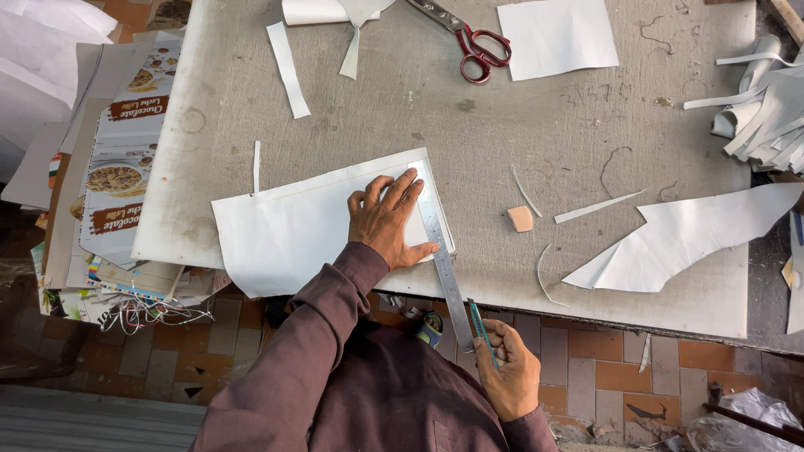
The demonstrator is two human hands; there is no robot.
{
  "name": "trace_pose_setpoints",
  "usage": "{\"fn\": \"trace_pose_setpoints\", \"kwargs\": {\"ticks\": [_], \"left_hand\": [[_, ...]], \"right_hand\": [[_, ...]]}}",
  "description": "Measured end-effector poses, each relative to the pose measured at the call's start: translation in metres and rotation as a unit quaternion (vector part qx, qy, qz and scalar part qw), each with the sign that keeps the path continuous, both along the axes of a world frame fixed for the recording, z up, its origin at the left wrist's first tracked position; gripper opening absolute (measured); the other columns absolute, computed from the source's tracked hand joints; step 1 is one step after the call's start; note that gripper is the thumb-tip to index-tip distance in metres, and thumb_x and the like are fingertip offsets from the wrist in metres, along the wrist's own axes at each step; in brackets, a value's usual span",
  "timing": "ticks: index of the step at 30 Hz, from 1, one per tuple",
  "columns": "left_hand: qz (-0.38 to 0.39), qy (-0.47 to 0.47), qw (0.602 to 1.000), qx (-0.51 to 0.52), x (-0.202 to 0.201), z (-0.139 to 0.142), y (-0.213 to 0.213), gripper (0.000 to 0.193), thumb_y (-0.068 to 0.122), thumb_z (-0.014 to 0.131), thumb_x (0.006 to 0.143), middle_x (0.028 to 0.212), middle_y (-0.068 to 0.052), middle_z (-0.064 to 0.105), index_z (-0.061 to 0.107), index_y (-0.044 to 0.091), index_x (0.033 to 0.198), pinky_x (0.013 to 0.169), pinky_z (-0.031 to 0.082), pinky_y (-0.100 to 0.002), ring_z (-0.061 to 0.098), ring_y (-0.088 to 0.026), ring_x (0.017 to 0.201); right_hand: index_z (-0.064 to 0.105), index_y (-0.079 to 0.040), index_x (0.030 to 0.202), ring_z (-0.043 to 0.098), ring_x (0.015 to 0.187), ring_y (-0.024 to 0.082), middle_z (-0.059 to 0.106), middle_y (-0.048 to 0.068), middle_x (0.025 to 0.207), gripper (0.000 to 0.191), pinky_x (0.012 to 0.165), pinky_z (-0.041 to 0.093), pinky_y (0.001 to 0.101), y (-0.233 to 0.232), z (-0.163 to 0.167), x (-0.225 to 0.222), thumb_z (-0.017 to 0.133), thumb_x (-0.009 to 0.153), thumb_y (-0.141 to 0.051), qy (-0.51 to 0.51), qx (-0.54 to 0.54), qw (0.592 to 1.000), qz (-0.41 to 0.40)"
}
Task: The person uses a metal ruler and a utility knife to score and cut a white sheet into narrow strips on a workbench. They repeatedly align the ruler, make parallel cuts, and separate the resulting strips, then repeat the process on another sheet.
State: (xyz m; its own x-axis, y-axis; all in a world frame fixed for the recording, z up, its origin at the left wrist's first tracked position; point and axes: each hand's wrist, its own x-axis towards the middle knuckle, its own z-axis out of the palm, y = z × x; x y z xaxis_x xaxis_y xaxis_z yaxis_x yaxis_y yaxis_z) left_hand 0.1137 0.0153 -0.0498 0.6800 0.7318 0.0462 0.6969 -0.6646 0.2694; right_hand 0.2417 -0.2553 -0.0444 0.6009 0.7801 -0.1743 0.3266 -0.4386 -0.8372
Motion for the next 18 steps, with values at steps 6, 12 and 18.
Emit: {"fn": "trace_pose_setpoints", "kwargs": {"ticks": [6, 12, 18], "left_hand": [[0.002, 0.008, 1.0, -0.009, 0.001, -0.003, 0.001, 0.116, 0.075, 0.082, 0.056, 0.159, -0.001, 0.034, 0.047, 0.016, 0.149, 0.106, 0.027, -0.058, 0.028, -0.027, 0.139], [-0.002, -0.009, 1.0, 0.026, 0.002, -0.001, 0.013, 0.113, 0.077, 0.08, 0.059, 0.16, 0.0, 0.033, 0.048, 0.017, 0.149, 0.105, 0.028, -0.057, 0.027, -0.031, 0.139], [0.001, 0.007, 1.0, 0.017, 0.006, -0.002, 0.037, 0.114, 0.079, 0.077, 0.06, 0.162, 0.002, 0.032, 0.045, 0.018, 0.152, 0.101, 0.031, -0.054, 0.03, -0.03, 0.135]], "right_hand": [[0.07, -0.002, 0.115, 0.06, 0.064, 0.003, 0.072, 0.0, 0.077, 0.029, 0.06, 0.052, 0.0211, 0.002, 0.0, 0.0, 0.071, 0.087, -0.007, 0.014, 0.001, 1.0, 0.003], [0.069, -0.001, 0.118, 0.062, 0.063, 0.004, 0.073, 0.002, 0.076, 0.031, 0.059, 0.053, 0.0214, 0.008, 0.001, 0.001, 0.071, 0.088, -0.009, 0.041, -0.016, 0.999, -0.01], [0.066, 0.003, 0.118, 0.07, 0.076, 0.002, 0.077, 0.001, 0.085, 0.03, 0.066, 0.056, 0.0189, 0.008, -0.008, 0.005, 0.07, 0.089, -0.008, 0.004, 0.057, 0.998, 0.023]]}}
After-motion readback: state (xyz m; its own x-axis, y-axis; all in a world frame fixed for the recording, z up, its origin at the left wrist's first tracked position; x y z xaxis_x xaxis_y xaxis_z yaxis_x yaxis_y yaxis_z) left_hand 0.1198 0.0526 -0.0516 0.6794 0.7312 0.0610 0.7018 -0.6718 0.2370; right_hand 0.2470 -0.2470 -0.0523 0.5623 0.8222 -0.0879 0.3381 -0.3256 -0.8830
